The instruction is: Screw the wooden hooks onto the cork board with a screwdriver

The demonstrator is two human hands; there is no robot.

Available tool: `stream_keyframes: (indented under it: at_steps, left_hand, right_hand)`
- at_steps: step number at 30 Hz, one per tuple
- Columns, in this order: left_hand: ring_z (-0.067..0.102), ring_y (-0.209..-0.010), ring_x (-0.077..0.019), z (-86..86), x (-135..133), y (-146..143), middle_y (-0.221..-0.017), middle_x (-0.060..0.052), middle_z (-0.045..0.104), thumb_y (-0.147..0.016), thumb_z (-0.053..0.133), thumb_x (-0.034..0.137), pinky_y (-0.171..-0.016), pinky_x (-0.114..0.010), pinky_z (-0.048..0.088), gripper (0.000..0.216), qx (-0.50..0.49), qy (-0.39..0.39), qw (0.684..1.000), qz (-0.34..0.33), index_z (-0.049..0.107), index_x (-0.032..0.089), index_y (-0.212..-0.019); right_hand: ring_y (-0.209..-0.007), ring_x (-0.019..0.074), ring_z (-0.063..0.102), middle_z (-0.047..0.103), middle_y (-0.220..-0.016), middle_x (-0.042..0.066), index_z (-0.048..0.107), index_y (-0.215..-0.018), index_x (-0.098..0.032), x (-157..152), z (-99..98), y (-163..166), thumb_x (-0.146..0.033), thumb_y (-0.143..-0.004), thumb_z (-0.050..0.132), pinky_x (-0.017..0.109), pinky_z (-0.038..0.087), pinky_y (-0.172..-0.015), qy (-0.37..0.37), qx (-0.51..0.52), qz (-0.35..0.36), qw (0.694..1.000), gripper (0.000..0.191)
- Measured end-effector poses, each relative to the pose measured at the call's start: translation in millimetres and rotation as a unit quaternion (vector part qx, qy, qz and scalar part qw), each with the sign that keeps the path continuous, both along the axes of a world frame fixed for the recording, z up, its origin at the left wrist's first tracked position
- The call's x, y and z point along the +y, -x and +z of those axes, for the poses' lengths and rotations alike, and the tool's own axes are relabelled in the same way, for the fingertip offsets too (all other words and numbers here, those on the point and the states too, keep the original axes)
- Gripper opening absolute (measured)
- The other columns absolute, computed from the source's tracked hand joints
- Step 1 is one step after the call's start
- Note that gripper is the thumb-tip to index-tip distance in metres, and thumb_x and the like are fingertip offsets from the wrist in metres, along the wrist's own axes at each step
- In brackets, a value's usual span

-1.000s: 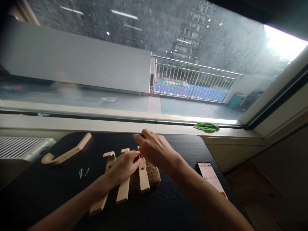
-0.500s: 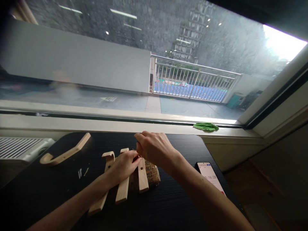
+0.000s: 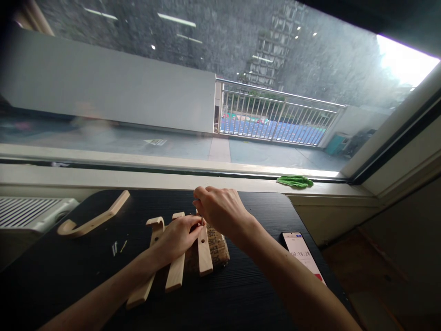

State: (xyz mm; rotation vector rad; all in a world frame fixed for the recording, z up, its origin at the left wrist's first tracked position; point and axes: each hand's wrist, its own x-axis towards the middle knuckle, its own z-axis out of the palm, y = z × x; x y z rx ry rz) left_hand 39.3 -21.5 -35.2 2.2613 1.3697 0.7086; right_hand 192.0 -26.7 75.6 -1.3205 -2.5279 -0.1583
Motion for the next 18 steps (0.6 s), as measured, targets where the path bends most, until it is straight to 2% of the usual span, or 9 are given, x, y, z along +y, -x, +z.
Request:
stream_keyframes:
  at_steps: [4, 8, 14, 18]
  left_hand:
    - [0.061, -0.066, -0.0165, -0.9, 0.5, -0.3, -0.069, -0.003, 0.065, -0.082, 0.045, 0.017, -0.059, -0.024, 0.037, 0.017, 0.009, 0.007, 1.0, 0.018, 0.058, 0.018, -0.07]
    - [0.061, -0.067, -0.0154, -0.9, 0.6, 0.3, -0.071, -0.003, 0.065, -0.083, 0.045, 0.017, -0.061, -0.024, 0.037, 0.017, 0.003, 0.01, 1.0, 0.001, 0.059, 0.019, -0.073]
    - [0.06, -0.067, -0.0154, -0.5, 0.7, 1.5, -0.071, -0.002, 0.064, -0.084, 0.044, 0.02, -0.06, -0.023, 0.037, 0.018, 0.007, -0.001, 1.0, -0.005, 0.059, 0.019, -0.074]
    - [0.061, -0.067, -0.0156, 1.4, 0.1, 0.4, -0.072, -0.002, 0.065, -0.084, 0.044, 0.02, -0.06, -0.024, 0.037, 0.018, 0.009, 0.006, 1.0, 0.0, 0.058, 0.019, -0.073]
  right_hand:
    - [-0.07, 0.0135, 0.057, 0.063, -0.089, 0.004, 0.053, -0.107, -0.02, -7.2, 2.8, -1.7, -0.028, -0.089, 0.043, 0.026, 0.025, -0.055, 0.026, -0.01, 0.036, 0.999, 0.022]
    - [-0.066, 0.0125, 0.055, 0.063, -0.083, 0.004, 0.054, -0.101, -0.017, -6.6, 4.0, -2.2, -0.023, -0.091, 0.039, 0.027, 0.023, -0.054, 0.033, -0.015, 0.028, 0.999, 0.02]
    - [-0.062, 0.0127, 0.054, 0.062, -0.076, 0.003, 0.056, -0.084, -0.016, 1.6, -2.2, 0.2, -0.039, -0.09, 0.042, 0.027, 0.023, -0.053, 0.007, -0.004, -0.027, 1.0, 0.028]
    - [-0.07, 0.0115, 0.055, 0.059, -0.093, 0.006, 0.056, -0.1, -0.017, -1.1, -4.2, -0.9, -0.026, -0.091, 0.039, 0.025, 0.029, -0.056, 0.016, 0.025, 0.019, 0.999, 0.021]
